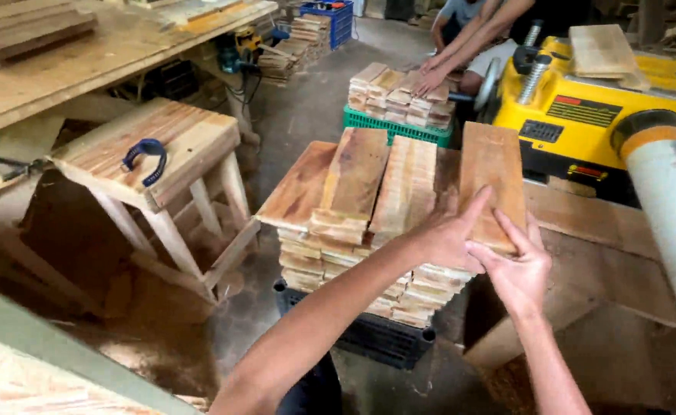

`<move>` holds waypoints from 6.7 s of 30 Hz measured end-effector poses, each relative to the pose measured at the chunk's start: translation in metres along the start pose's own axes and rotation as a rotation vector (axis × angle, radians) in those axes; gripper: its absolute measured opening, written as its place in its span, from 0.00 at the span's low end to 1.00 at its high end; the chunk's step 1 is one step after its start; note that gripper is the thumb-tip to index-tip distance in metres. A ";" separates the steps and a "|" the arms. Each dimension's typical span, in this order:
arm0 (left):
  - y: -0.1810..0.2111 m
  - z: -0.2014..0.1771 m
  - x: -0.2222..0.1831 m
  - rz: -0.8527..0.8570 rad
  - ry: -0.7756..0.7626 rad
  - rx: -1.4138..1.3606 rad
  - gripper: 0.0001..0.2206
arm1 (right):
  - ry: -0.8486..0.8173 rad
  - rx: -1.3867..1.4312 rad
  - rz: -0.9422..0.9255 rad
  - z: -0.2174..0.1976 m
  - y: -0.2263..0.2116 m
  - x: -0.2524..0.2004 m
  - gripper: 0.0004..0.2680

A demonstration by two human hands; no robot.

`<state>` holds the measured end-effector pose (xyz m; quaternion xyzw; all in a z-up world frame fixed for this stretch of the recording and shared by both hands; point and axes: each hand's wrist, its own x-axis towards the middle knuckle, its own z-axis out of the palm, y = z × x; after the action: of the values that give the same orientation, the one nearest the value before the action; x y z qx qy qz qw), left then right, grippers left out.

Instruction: Feeding wooden boards into a thickness planer to smooth the surfaces and achieve uniform thickness.

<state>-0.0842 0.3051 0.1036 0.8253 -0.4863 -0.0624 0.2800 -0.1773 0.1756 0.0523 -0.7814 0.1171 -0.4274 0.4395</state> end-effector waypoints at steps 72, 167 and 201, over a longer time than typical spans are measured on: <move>-0.014 0.139 0.281 0.034 -0.602 0.208 0.45 | 0.033 -0.367 0.225 -0.078 0.296 0.121 0.33; -0.070 0.010 0.059 -0.232 -0.127 0.439 0.32 | -0.217 -0.248 -0.452 0.013 0.017 -0.014 0.08; -0.028 0.164 0.341 -0.335 -0.531 0.389 0.48 | -0.134 -0.588 0.593 -0.095 0.253 0.216 0.48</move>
<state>0.0534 -0.0359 0.0099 0.8863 -0.4030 -0.2258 -0.0324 -0.0700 -0.1493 -0.0013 -0.8320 0.4249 -0.1790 0.3085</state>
